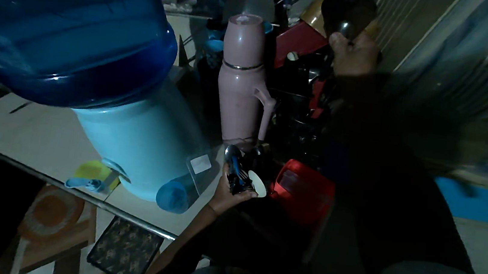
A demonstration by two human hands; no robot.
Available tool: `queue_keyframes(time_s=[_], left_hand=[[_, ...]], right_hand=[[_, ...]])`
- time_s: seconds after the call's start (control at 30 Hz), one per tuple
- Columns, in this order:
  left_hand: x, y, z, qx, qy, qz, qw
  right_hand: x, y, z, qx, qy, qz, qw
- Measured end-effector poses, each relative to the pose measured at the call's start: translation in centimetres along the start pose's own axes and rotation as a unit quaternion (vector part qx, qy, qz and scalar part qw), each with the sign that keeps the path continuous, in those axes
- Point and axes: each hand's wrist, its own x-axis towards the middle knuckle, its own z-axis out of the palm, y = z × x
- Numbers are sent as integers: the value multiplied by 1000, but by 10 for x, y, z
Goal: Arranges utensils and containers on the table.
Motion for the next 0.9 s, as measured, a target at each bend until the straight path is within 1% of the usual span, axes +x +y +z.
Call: queue_keyframes(time_s=[0.13,0.23,0.43,0.57,0.73,0.9], left_hand=[[0,-3,0,-1,0,-12,1000],[0,-5,-1,-4,0,5,1000],[0,-3,0,-18,-7,2,1000],[0,-3,-1,-2,-7,-3,1000],[1,-6,-2,-21,-15,13,1000],[2,-3,-2,-14,-9,-13,1000]], right_hand=[[-1,9,0,19,12,-26,999],[-3,15,3,37,16,-45,998],[1,13,4,38,36,-36,998],[4,7,1,23,48,-45,998],[6,7,-1,29,39,-54,997],[13,9,1,23,58,-51,997]])
